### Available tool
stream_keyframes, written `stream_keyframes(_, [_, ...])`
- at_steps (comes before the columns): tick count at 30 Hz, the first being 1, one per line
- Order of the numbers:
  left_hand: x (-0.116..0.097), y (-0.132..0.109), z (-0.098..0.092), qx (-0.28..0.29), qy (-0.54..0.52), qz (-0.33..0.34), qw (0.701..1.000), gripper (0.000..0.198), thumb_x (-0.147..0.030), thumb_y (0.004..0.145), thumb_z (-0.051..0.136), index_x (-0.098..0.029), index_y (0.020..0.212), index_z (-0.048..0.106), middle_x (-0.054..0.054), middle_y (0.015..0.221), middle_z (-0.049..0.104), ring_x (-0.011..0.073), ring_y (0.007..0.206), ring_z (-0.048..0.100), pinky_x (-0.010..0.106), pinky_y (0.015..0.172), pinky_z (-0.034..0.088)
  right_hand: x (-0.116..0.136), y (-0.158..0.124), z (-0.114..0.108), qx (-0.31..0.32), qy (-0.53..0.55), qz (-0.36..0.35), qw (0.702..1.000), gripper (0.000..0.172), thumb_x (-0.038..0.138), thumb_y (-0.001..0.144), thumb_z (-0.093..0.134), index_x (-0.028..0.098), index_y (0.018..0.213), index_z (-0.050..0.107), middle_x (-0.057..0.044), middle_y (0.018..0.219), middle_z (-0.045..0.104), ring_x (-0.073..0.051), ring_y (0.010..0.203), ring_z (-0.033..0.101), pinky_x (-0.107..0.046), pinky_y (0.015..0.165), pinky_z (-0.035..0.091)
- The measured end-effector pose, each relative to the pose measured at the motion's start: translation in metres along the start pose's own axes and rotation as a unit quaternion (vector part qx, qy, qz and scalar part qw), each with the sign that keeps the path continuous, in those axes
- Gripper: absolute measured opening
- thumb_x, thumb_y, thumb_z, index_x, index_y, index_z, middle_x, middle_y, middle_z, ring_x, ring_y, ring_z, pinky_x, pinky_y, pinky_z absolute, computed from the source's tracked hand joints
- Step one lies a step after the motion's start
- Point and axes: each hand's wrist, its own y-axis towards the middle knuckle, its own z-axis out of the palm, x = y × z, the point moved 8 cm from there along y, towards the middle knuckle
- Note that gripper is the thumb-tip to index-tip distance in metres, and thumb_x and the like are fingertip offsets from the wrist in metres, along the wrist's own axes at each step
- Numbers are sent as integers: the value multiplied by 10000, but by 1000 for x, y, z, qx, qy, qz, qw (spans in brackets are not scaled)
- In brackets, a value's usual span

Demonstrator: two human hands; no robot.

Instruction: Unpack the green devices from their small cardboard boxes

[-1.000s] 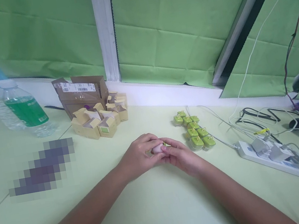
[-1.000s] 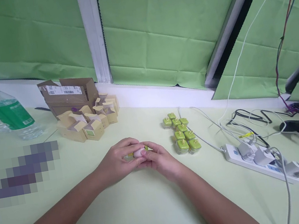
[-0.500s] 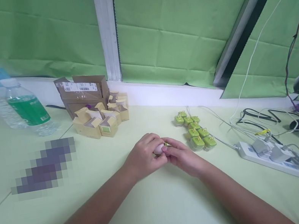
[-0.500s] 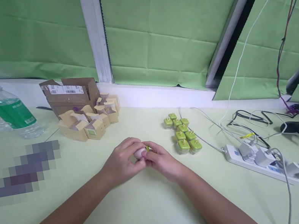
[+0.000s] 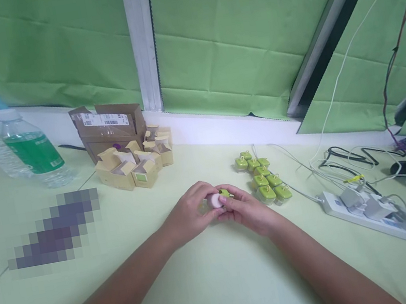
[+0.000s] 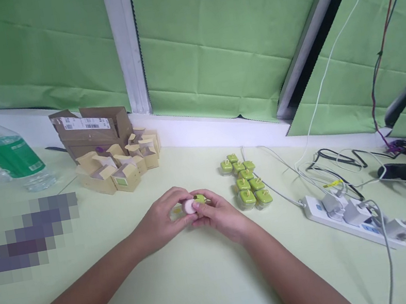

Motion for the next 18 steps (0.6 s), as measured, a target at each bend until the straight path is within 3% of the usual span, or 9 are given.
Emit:
stream_keyframes(5, [9, 0, -13, -64, 4, -56, 996, 186, -291, 905, 649, -213, 1054, 570, 46, 1050, 617, 193, 979, 603, 327, 854, 494, 5, 5, -32, -115, 7, -32, 993, 511, 459, 713, 838, 260, 1136, 632, 17, 861, 614, -139, 750, 642, -312, 752, 555])
stream_keyframes(7, [-2, -1, -4, -16, 19, -26, 999, 183, -299, 923, 628, -216, 1075, 572, 56, 1095, 623, 207, 1032, 595, 340, 892, 477, 4, 7, -48, -176, 0, -43, 983, 525, 476, 698, 837, 261, 1133, 636, 15, 860, 602, -140, 740, 636, -292, 698, 553])
stream_keyframes(9, [-16, -6, 16, 72, 20, 11, 997, 194, -311, 932, 617, -226, 1100, 574, 55, 1118, 632, 211, 1048, 594, 335, 894, 470, 2, 9, -59, -217, -5, -47, 975, 533, 487, 690, 832, 261, 1132, 639, 8, 861, 601, -142, 735, 628, -275, 653, 547])
stream_keyframes(11, [-20, -13, 35, 139, 15, 2, 990, 209, -342, 940, 603, -236, 1117, 567, 43, 1101, 641, 204, 1000, 608, 320, 844, 477, 0, 10, -64, -238, -7, -49, 970, 531, 491, 684, 827, 261, 1126, 643, 1, 873, 603, -144, 734, 622, -270, 633, 546])
stream_keyframes(14, [-6, -18, 45, 170, 50, -48, 983, 147, -350, 942, 578, -229, 1023, 584, 36, 1022, 644, 212, 925, 613, 315, 759, 471, 0, 9, -65, -253, -18, -50, 966, 527, 495, 674, 824, 258, 1110, 648, -13, 906, 612, -154, 746, 625, -278, 630, 551])
stream_keyframes(18, [27, -12, 27, 112, 67, -115, 985, 170, -364, 943, 546, -234, 1043, 590, 31, 1057, 649, 207, 909, 609, 316, 753, 466, 0, 8, -66, -267, -56, -46, 961, 544, 516, 655, 824, 241, 1093, 656, -31, 909, 628, -177, 794, 627, -272, 621, 537])
